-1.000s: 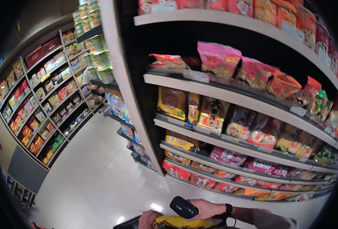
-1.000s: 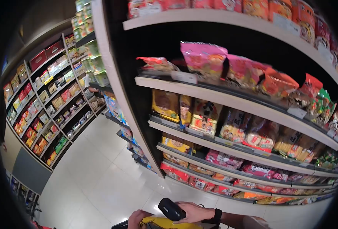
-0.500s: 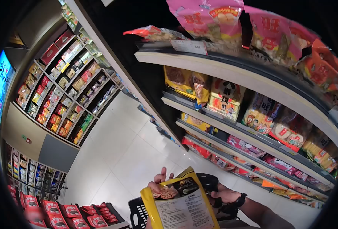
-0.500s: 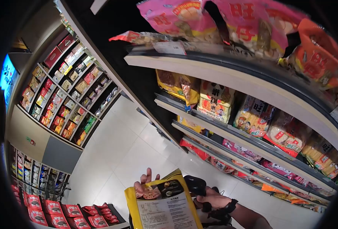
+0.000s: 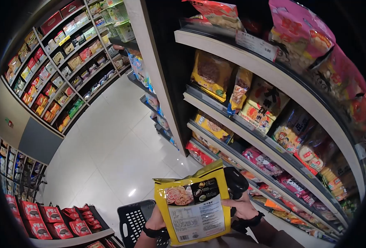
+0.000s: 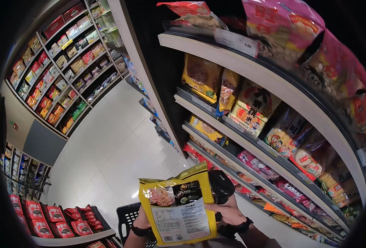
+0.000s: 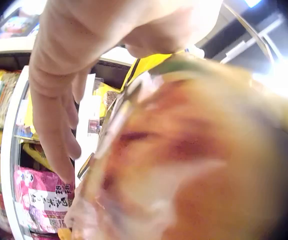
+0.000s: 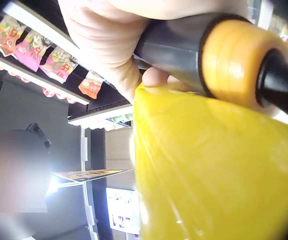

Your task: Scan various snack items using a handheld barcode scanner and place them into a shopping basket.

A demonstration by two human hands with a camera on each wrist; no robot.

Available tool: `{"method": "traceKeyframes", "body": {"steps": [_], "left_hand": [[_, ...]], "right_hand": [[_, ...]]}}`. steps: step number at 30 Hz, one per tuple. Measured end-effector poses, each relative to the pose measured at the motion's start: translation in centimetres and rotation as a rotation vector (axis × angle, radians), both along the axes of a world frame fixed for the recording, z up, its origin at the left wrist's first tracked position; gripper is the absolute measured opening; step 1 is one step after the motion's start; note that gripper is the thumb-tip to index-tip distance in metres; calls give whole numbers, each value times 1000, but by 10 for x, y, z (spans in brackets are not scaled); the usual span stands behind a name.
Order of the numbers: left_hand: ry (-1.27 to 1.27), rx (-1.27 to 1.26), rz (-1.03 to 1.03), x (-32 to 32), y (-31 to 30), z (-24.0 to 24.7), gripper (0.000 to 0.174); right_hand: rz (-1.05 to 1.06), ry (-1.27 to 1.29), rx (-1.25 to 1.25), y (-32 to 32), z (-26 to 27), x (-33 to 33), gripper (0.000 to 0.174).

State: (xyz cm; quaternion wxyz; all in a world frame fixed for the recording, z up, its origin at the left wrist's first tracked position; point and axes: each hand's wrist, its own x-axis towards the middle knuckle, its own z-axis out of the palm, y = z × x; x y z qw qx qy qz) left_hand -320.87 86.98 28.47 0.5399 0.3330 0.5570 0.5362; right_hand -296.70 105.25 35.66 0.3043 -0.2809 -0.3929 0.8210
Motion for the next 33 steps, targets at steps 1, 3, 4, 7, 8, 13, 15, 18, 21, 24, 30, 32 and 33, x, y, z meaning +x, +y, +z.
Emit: {"method": "traceKeyframes", "body": {"steps": [1,3,4,7,8,13,15,18,21,24,30,32,33], "left_hand": [[-462,-3,67,4,3,27,73],[-850,-29,43,-8,0,18,93],[-593,-173,16,3,1,29,79],[-232,-127,-7,-18,23,29,36],[-227,-112,13,-21,25,32,36],[7,42,177,-32,29,54,36],[18,31,267,-37,24,63,33],[-72,92,343,-34,16,67,33],[-7,63,347,-33,15,68,31],[-206,58,367,-34,16,75,31],[-55,36,341,-35,7,89,34],[-11,53,353,-34,-2,103,35],[17,75,373,-31,-7,107,35]], "right_hand": [[28,-59,-6,5,0,0,82],[-51,-114,114,9,3,-16,81],[-31,-145,108,7,-4,-17,81],[-26,-282,155,5,0,-35,69],[-7,-273,170,7,8,-43,69],[46,-304,314,22,29,-63,50],[243,-389,436,35,26,-66,54],[308,-178,353,29,46,-79,70],[336,-175,251,41,28,-71,77],[286,-138,150,42,30,-74,78],[326,-5,20,48,22,-72,73],[362,-12,-87,45,20,-73,74],[379,-15,-124,43,17,-73,74]]}}
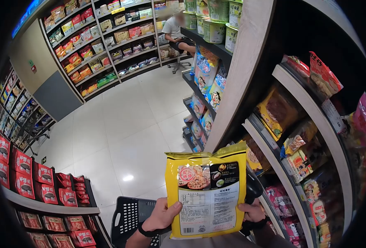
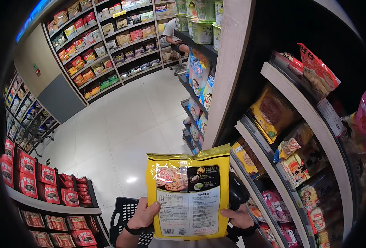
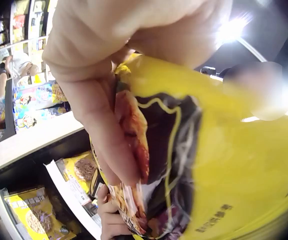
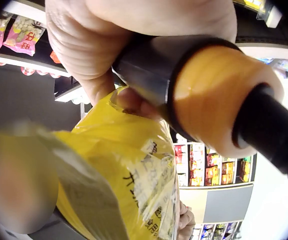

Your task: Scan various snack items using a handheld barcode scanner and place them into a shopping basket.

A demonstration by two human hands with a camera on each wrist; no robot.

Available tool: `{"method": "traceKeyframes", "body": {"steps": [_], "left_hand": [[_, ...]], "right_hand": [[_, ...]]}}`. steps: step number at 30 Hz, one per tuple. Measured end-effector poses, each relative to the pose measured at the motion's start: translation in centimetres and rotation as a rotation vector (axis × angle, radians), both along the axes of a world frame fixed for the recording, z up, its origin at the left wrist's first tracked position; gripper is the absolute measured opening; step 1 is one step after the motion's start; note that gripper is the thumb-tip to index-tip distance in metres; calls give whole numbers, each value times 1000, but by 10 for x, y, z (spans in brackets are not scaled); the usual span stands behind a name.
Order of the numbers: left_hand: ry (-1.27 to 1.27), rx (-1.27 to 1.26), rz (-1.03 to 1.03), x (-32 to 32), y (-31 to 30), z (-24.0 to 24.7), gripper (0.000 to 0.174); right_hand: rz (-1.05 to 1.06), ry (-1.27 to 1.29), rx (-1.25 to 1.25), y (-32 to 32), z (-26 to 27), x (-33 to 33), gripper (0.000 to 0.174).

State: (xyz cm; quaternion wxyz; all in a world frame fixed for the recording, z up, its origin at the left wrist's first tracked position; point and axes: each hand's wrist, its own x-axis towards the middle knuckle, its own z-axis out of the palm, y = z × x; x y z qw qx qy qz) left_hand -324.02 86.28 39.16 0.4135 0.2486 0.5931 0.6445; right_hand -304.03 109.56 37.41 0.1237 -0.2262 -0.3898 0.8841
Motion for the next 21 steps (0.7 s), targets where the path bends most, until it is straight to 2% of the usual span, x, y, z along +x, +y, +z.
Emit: {"method": "traceKeyframes", "body": {"steps": [3,6,8,10,12,15,16,17,18,19,21], "left_hand": [[59,-23,1,0,-7,3,37],[22,-38,54,8,-19,4,37],[-14,-67,55,8,-20,1,37],[-52,-96,50,6,-23,-7,37],[-228,104,11,0,-25,-22,37],[-187,90,24,-8,-19,-40,42],[-24,8,103,-13,-27,-43,39],[-9,4,161,-23,-35,-52,39],[30,-60,276,-33,-42,-69,37],[68,-126,389,-42,-46,-87,35],[171,-13,597,-63,-40,-120,31]], "right_hand": [[1,61,38,-2,-8,-1,76],[66,32,-73,-6,-3,-7,78],[64,106,71,-4,-15,-10,77],[66,81,57,-2,-15,-14,77],[62,53,42,-6,-11,-23,78],[-59,63,285,-4,-5,-30,59],[72,-136,583,4,-9,-28,45],[196,-322,892,5,-11,-32,31],[105,-326,740,-11,6,-27,14],[233,-392,641,-10,15,-12,17],[575,-237,896,-11,15,13,30]]}}
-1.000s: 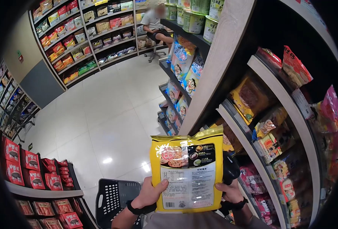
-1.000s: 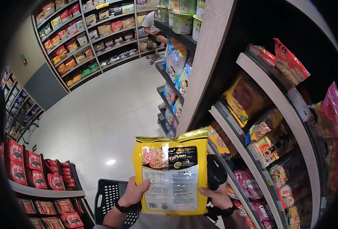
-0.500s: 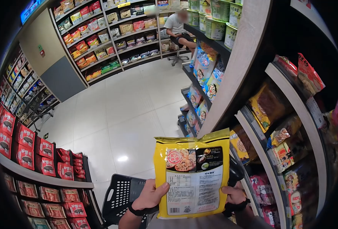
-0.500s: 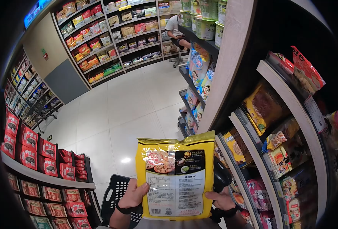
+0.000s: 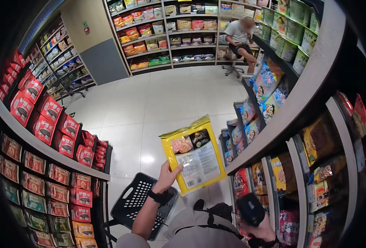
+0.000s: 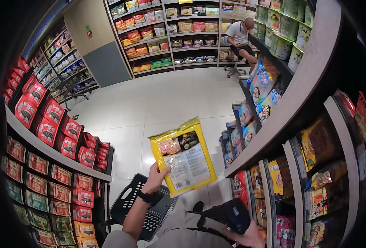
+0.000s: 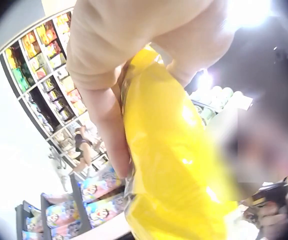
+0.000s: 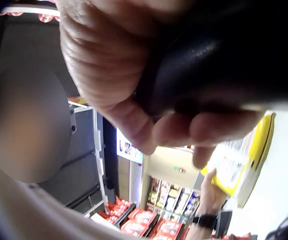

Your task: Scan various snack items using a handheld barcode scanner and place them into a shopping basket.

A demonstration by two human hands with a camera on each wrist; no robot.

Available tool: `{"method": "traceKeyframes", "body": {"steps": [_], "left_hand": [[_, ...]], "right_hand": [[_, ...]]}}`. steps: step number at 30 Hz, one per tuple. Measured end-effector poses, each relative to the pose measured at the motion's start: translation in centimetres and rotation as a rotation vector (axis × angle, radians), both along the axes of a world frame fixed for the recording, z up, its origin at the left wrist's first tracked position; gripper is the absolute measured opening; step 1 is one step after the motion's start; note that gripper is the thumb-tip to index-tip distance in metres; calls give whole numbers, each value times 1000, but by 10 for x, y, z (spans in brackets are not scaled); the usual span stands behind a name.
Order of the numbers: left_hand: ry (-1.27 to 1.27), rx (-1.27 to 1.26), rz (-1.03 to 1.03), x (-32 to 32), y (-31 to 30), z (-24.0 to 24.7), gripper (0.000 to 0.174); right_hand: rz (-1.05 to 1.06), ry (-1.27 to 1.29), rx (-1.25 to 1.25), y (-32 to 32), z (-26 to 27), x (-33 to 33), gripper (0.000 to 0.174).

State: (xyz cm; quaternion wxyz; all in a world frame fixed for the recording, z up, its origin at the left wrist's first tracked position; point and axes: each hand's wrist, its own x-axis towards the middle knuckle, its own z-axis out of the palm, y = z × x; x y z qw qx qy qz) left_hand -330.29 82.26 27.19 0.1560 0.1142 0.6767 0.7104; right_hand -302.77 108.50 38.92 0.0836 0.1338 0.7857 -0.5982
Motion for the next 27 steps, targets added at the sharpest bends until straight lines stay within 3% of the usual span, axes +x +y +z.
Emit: {"method": "traceKeyframes", "body": {"steps": [2,5,27], "left_hand": [[51,-14,19,-10,-1,-6,32],[85,13,104,-12,-8,-8,31],[94,61,68,-26,0,0,31]], "right_hand": [[244,-22,2,-14,16,8,30],[351,-60,-28,-29,27,2,31],[319,-67,-55,-28,26,8,40]]}}
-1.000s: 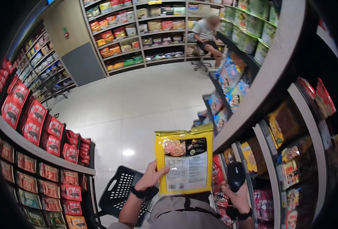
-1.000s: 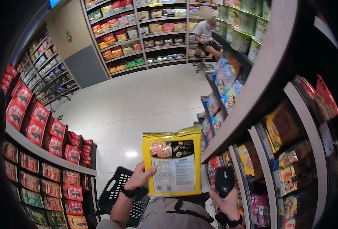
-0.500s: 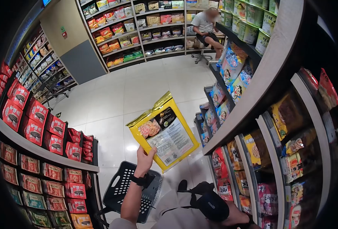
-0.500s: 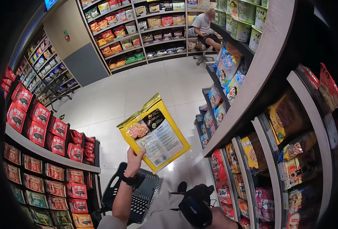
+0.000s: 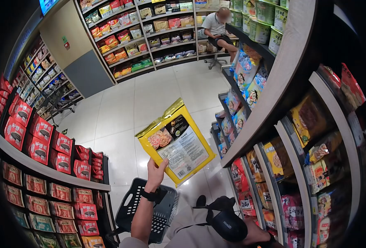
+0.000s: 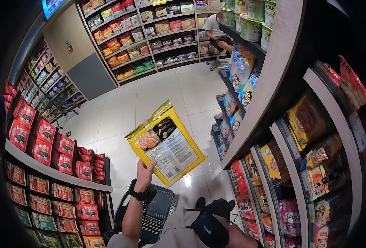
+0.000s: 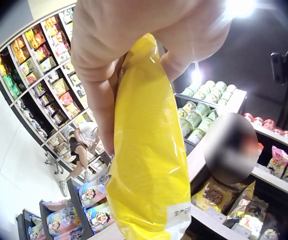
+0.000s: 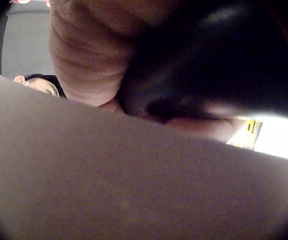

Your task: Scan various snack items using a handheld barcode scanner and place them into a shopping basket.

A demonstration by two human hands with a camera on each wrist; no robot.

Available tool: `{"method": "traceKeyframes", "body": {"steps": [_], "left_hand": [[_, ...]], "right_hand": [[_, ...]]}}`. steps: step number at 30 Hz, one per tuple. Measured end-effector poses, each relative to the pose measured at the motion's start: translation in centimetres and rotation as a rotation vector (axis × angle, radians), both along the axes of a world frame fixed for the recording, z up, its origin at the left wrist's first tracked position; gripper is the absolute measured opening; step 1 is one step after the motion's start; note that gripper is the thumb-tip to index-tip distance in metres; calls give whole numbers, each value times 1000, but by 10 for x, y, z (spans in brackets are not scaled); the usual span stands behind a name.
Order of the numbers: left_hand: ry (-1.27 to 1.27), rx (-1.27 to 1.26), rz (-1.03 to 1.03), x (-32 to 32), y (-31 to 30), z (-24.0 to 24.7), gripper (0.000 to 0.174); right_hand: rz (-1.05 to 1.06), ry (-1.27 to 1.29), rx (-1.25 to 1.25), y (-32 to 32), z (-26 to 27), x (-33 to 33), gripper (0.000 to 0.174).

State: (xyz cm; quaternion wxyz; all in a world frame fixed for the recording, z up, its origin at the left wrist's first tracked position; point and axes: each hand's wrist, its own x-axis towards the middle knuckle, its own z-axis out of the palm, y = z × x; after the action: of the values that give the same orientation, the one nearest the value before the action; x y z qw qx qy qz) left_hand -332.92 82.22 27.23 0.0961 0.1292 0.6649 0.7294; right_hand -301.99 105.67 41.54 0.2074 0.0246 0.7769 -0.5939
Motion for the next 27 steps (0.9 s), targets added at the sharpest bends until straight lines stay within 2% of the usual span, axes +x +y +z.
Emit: {"method": "traceKeyframes", "body": {"steps": [15,18,20,21,23,24,25,27], "left_hand": [[-4,36,28,2,0,6,31],[-1,-22,19,0,6,12,29],[-40,19,12,-10,13,-1,30],[-84,55,12,-17,21,-11,30],[-155,46,24,-21,17,-19,26],[-172,71,28,-22,15,-19,24],[-168,102,32,-29,9,-31,27],[-241,104,56,-14,-24,-36,37]], "right_hand": [[11,14,15,-3,-3,0,47],[-66,39,31,1,-6,0,48],[-241,45,44,11,-20,3,49],[-360,44,42,19,-31,5,50],[-537,100,62,51,-98,18,69],[-682,28,25,60,-132,29,85],[-518,121,883,72,-158,41,99],[-661,-356,331,64,-260,114,85]]}}
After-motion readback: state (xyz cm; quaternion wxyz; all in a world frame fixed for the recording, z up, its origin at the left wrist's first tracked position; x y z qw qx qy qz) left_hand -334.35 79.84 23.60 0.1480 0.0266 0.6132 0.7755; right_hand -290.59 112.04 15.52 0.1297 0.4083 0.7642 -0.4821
